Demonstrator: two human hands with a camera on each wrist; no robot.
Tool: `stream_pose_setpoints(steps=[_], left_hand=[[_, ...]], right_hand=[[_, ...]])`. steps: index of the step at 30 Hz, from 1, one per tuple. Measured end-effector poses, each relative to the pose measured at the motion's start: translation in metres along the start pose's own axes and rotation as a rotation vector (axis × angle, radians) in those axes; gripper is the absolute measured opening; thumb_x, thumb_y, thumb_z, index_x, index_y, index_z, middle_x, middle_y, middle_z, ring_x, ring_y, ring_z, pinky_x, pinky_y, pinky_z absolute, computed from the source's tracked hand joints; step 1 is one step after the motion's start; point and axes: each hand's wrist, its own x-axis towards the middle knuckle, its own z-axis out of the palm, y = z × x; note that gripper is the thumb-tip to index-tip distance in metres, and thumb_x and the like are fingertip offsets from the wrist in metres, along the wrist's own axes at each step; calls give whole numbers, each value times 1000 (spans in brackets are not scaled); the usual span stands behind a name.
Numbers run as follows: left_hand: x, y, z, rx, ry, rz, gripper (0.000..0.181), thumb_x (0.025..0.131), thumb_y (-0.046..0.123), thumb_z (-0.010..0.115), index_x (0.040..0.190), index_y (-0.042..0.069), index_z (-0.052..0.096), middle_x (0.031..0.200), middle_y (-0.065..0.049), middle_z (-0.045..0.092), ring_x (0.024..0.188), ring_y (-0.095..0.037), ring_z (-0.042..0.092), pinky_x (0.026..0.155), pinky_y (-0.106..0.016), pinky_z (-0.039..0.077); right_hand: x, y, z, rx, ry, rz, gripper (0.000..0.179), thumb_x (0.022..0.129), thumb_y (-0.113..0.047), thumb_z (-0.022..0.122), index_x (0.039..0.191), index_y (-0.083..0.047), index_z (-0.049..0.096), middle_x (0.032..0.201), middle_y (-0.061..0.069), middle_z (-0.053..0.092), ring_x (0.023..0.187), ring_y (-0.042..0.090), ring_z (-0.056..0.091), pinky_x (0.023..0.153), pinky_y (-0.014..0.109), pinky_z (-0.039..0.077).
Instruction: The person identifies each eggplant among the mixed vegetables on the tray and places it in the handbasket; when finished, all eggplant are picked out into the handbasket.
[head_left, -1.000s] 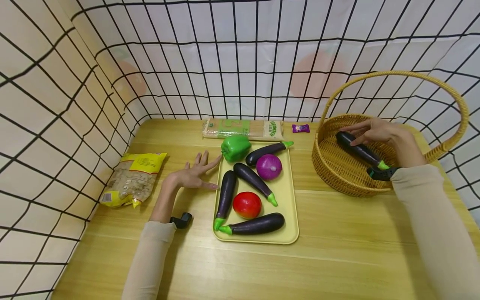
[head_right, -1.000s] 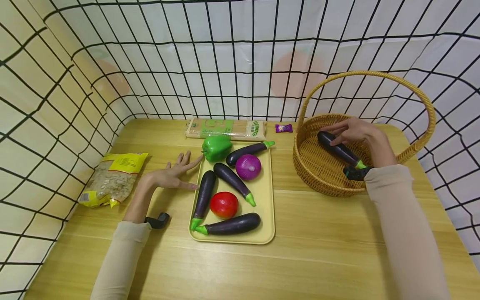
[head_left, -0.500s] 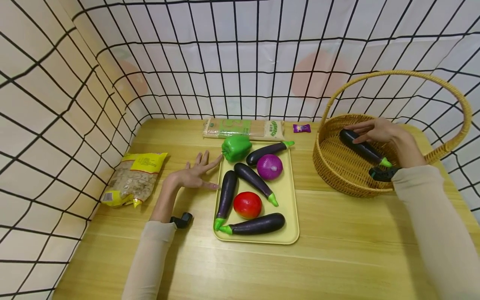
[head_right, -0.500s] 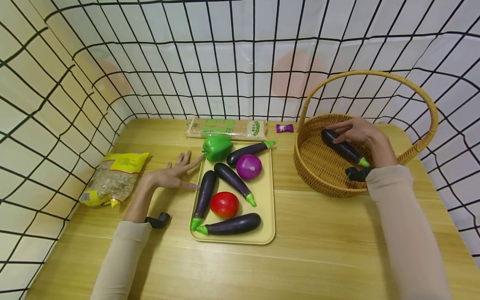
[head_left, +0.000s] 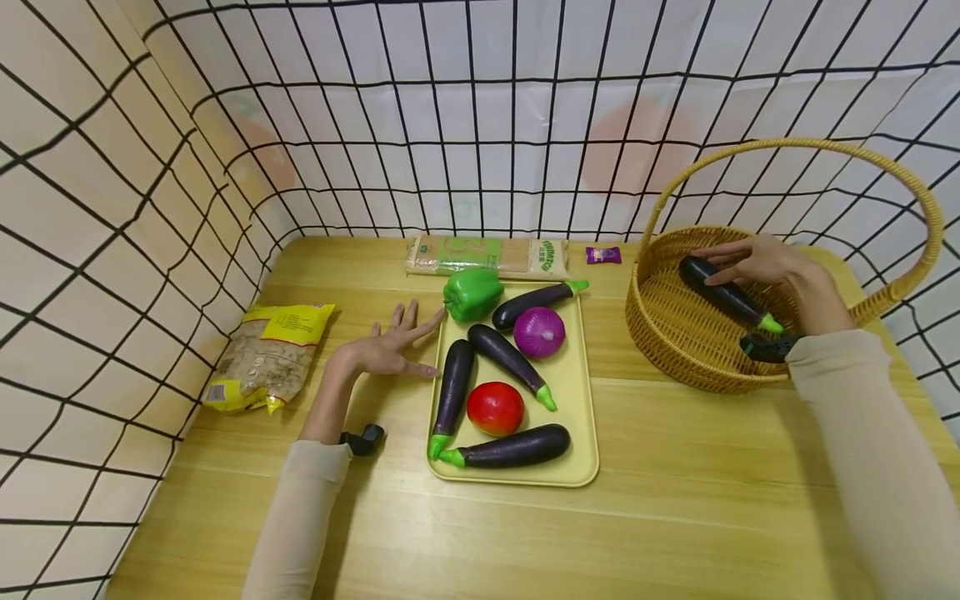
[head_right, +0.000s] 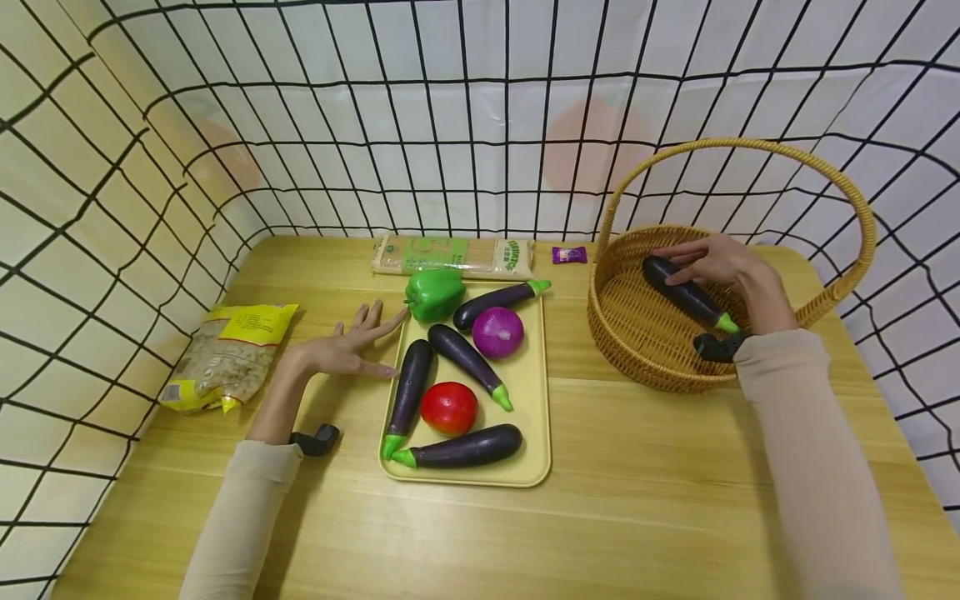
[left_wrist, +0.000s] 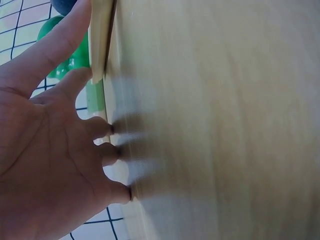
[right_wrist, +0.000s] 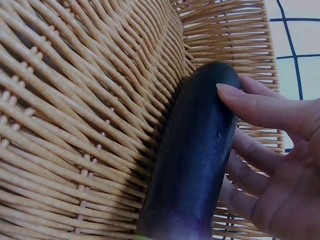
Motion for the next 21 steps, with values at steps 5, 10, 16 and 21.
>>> stream_pose_setpoints(steps=[5,10,16,21], left_hand=[[0,0,0,-1,-1,1,100,97,48,68,167,30,-1,167,-24,-30,156,-44,-28,119,-74,-18],[0,0,-1,-2,-2,5,100,97,48,68,167,31,-1,167,-24,-29,156,-44,-28,119,-75,-16],[1,1,-1,-13,-3,3,101,97,49,68,167,31,-1,167,-24,-29,155,-43,-29,119,-75,-17],[0,2,-1,-18,2,5,101,97,47,69,167,29,0,167,-24,-28,156,-44,-28,119,-75,-17]], right_hand=[[-4,-5,-3,118,-19,21,39,102,-24,67,135,-42,61,157,29,44,105,5,70,103,46,57],[-18,-22,-9,173,12,22,54,101,-33,68,152,-26,51,156,21,49,123,16,66,118,59,40],[-52,-66,1,57,45,-75,72,105,-43,59,163,-10,31,158,32,42,142,51,41,115,73,31],[-81,-105,36,41,92,-227,65,106,-35,59,164,-25,31,157,21,48,140,41,49,110,64,43]])
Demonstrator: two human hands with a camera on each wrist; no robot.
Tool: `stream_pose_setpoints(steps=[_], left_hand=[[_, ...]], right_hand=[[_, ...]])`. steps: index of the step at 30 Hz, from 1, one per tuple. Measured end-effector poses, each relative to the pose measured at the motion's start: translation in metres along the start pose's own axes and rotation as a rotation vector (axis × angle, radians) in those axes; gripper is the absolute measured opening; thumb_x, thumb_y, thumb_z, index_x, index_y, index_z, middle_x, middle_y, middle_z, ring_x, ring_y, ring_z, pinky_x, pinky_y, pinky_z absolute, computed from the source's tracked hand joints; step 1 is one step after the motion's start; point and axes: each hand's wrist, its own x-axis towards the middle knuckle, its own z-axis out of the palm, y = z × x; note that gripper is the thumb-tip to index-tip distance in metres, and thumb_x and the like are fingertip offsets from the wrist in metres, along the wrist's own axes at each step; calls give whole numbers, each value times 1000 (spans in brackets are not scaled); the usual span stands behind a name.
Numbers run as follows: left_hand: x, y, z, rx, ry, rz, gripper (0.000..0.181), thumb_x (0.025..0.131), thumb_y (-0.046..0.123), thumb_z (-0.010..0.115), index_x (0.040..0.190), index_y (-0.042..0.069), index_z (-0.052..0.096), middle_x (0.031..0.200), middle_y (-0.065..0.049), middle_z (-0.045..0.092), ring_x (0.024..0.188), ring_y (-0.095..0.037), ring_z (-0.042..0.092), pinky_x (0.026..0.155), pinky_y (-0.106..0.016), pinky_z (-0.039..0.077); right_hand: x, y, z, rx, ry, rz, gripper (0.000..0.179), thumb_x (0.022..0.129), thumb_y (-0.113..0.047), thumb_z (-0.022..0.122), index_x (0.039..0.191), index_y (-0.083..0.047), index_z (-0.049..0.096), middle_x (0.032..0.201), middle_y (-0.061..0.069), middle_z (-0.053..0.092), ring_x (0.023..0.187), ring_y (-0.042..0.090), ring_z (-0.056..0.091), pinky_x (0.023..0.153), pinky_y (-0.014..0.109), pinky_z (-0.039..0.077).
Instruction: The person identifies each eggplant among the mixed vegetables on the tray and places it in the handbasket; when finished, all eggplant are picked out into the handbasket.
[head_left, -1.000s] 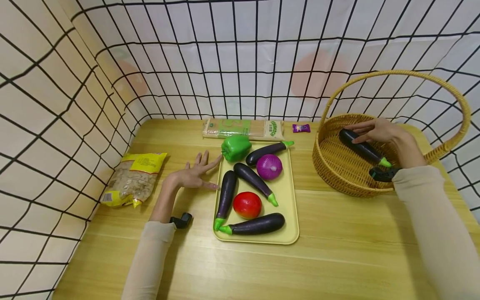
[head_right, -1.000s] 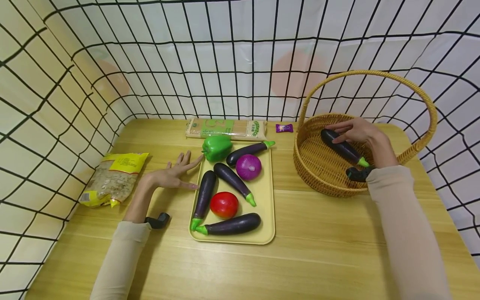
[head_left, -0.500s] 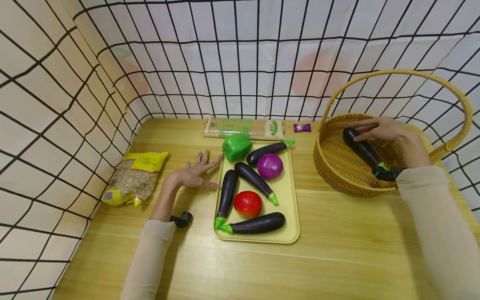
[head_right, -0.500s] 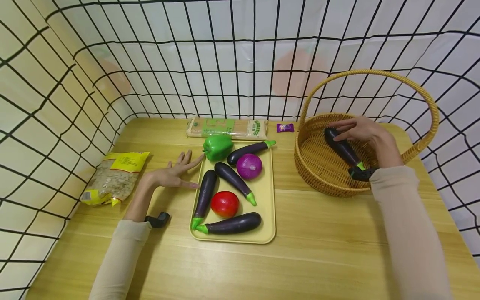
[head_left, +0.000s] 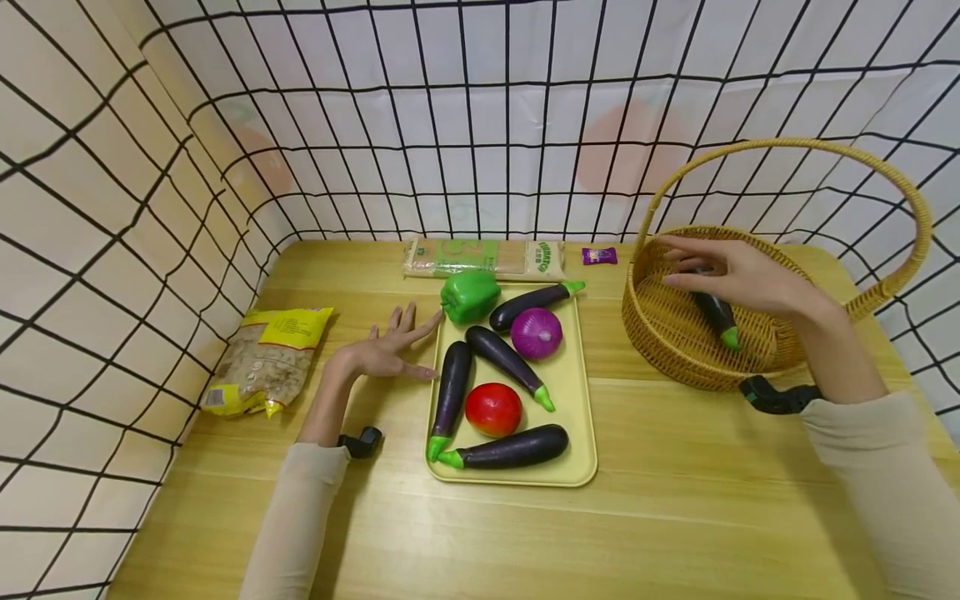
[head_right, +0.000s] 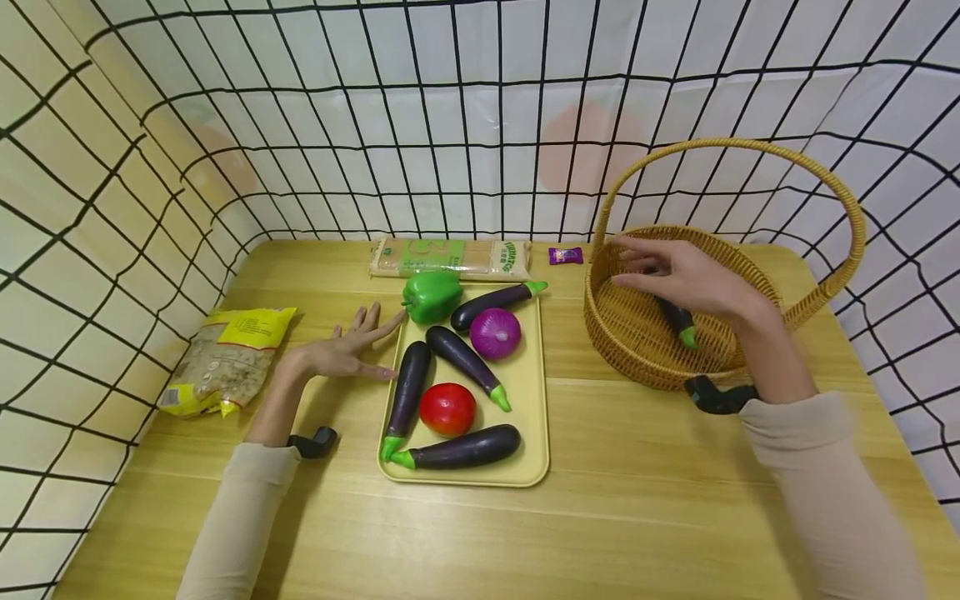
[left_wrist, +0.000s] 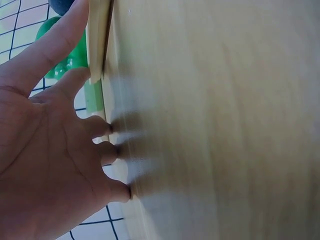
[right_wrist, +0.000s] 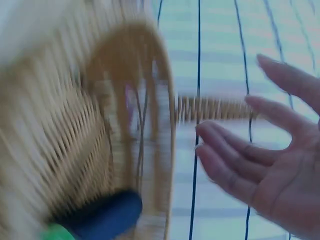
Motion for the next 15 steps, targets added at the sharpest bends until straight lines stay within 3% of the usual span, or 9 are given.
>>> stream_pose_setpoints(steps=[4,7,15], left_hand=[[0,0,0,-2,3,0,100,97,46,70,168,29,1,167,-25,-28,156,-44,-28,119,-75,-17],[-1,0,0,-9,5,0,100,96,46,70,168,29,1,168,-25,-28,156,-44,-28,119,-76,-17],[-1,0,1,-9,6,0,101,96,47,70,167,30,1,168,-24,-28,156,-43,-28,119,-75,-17]], right_hand=[[-12,-27,35,54,-14,-121,65,106,-27,61,163,-35,31,157,15,50,140,38,51,108,63,45],[-17,-41,60,78,-49,-188,64,106,-26,61,163,-35,32,153,13,54,137,36,55,107,59,49],[-15,-56,120,152,-180,-210,62,105,-29,61,162,-18,37,145,22,59,130,38,61,104,54,55]])
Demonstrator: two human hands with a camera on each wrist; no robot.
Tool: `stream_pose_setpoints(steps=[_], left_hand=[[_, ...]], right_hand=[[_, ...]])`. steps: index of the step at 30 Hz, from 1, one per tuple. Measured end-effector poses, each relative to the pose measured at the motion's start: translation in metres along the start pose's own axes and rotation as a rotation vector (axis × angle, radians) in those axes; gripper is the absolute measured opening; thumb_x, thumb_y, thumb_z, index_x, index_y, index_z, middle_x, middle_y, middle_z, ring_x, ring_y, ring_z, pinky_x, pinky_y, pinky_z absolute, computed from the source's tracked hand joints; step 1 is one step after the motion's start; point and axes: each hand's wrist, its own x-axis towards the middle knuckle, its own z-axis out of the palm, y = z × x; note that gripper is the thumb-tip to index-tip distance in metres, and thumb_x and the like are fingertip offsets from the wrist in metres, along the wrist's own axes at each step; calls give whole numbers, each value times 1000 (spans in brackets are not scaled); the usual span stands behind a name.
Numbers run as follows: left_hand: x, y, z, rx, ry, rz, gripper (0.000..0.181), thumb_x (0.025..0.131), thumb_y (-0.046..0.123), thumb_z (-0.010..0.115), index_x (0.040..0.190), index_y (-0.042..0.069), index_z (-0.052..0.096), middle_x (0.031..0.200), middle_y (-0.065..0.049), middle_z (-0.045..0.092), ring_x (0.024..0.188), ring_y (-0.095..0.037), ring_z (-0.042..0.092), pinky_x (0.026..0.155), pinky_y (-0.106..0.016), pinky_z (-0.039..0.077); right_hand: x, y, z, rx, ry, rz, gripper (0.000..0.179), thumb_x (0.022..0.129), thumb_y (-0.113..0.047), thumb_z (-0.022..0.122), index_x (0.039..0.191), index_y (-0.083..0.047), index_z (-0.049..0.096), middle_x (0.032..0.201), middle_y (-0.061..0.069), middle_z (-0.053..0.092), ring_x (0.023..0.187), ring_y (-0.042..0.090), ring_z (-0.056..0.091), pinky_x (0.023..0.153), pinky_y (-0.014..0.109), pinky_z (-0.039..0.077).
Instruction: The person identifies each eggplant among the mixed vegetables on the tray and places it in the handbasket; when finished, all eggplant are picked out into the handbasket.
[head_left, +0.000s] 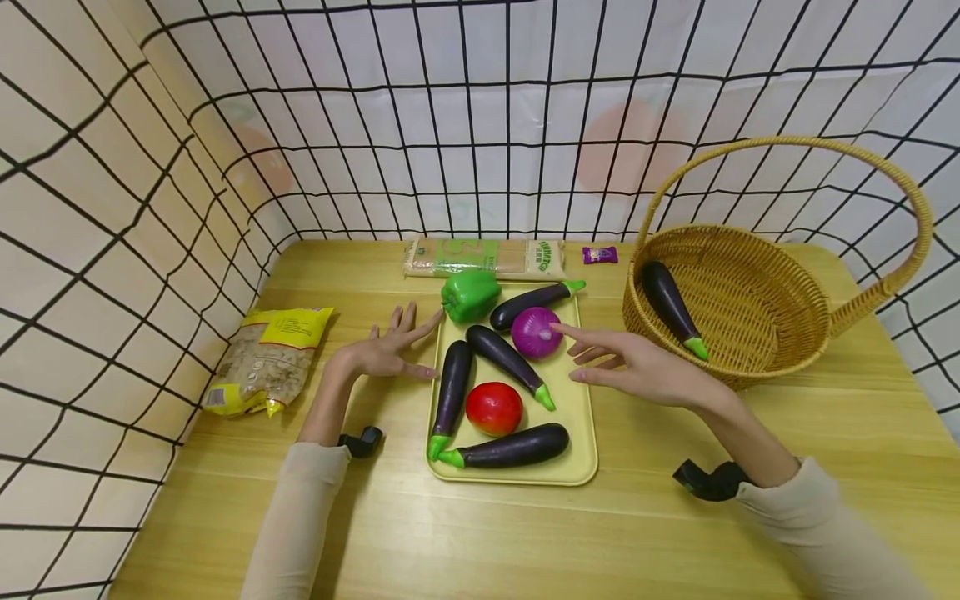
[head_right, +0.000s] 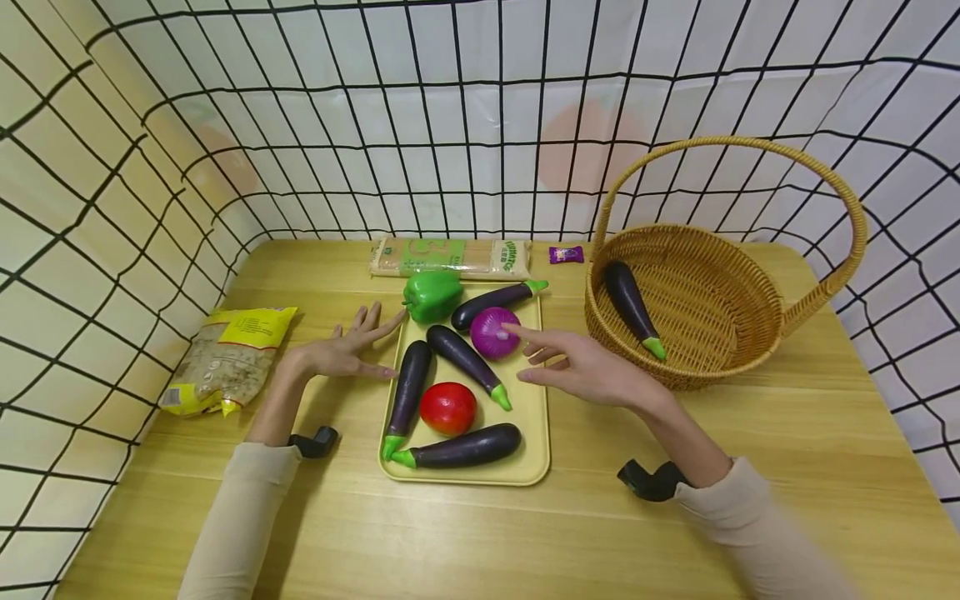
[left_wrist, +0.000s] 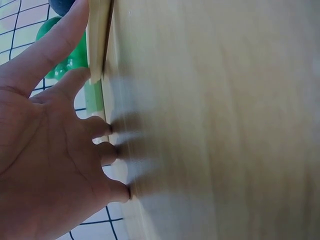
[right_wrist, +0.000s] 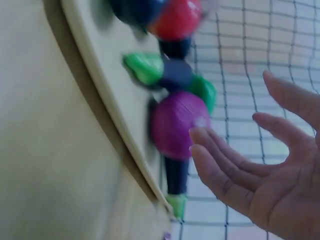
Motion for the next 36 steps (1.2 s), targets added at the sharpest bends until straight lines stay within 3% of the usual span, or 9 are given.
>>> stream_pose_setpoints(steps=[6,14,26,32,36], left_hand=[[0,-1,0,4,-1,1,101,97,47,70,167,29,0,167,-25,-28,156,-44,-28,119,-76,-17],[0,1,0,12,-7,2,100,97,47,69,167,30,0,167,-24,-29,156,-44,-28,119,-75,-18],[1,-3,1,16,-7,0,100,97,48,68,167,30,-1,167,-24,-29,156,-43,-28,119,-74,-18],[0,-1,0,23,-3,1,100,97,46,69,167,29,0,167,-24,-29,156,-43,-27,119,-74,-18],[0,0,-1,29,-3,-1,100,97,47,69,167,28,0,167,-25,-28,156,-44,-27,119,-75,-17]], right_hand=[[19,6,32,41,-34,-41,64,105,-24,61,161,-8,35,150,29,53,131,44,59,106,55,55],[40,8,58,-36,58,-46,63,102,-18,66,159,-9,41,136,25,66,117,38,69,96,50,60],[54,5,70,-116,126,16,62,101,-18,67,158,-14,43,129,21,69,103,30,72,83,36,61],[58,8,72,-108,152,23,61,99,-16,70,156,-13,47,111,16,75,90,22,71,68,25,54],[59,9,73,-103,153,17,59,99,-15,70,154,-11,49,100,11,74,84,18,67,64,22,52]])
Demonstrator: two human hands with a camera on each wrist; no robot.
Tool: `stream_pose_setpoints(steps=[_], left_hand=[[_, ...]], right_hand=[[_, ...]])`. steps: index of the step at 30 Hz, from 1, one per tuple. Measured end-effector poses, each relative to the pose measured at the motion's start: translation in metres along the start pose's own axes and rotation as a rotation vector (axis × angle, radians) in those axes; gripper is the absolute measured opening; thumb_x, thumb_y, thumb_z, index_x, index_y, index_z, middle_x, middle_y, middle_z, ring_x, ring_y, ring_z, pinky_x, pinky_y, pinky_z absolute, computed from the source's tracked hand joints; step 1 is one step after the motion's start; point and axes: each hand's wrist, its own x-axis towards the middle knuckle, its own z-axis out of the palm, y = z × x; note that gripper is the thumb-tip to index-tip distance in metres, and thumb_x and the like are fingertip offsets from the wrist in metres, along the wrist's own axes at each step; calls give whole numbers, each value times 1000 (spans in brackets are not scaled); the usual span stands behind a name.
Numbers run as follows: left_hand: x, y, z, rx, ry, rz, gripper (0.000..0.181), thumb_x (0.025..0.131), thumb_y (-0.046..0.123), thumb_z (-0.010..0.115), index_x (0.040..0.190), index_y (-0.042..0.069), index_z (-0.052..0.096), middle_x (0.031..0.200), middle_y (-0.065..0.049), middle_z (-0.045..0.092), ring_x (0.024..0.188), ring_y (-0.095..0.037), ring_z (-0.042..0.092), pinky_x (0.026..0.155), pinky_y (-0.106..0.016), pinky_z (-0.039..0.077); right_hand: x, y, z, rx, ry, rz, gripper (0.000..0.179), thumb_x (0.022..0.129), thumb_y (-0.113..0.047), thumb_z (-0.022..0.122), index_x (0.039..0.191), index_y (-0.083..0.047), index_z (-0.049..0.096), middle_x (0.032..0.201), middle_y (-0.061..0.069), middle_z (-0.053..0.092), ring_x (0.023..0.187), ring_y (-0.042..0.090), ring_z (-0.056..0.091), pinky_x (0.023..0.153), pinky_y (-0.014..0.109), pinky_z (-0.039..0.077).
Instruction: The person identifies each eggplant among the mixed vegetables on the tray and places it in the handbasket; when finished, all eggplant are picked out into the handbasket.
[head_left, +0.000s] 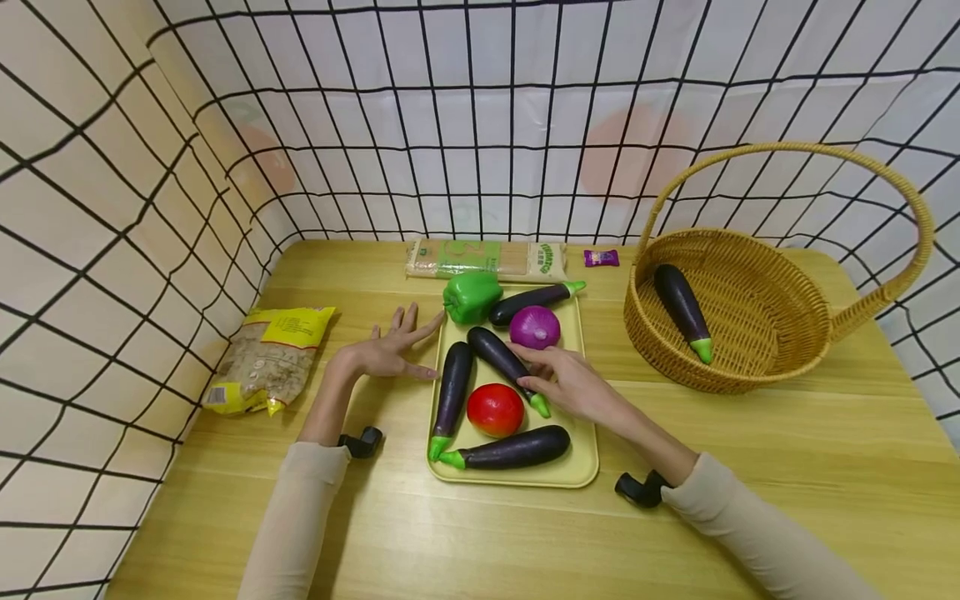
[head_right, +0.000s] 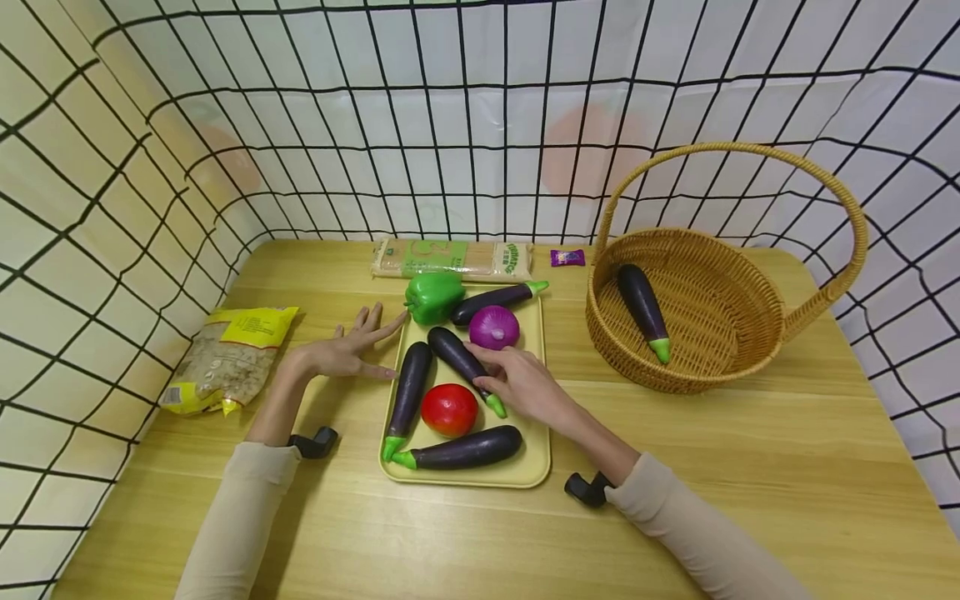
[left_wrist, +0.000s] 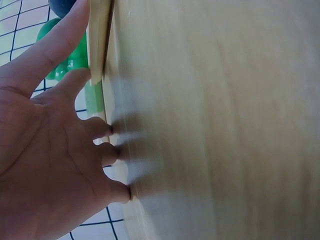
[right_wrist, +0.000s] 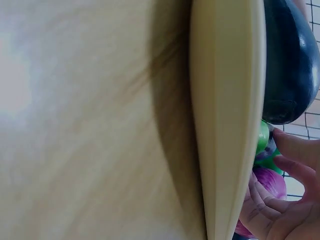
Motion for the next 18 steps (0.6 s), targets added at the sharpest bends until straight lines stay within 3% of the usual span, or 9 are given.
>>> stream_pose_setpoints(steps=[18], left_hand=[[0,-2,1,-19,2,5,100,97,45,69,167,28,0,167,-24,-29,156,-44,-28,119,-75,-18]], right_hand=[[1,-2,0,17,-35,28,58,100,-12,67,155,-15,49,107,16,74,91,23,70,69,26,55]])
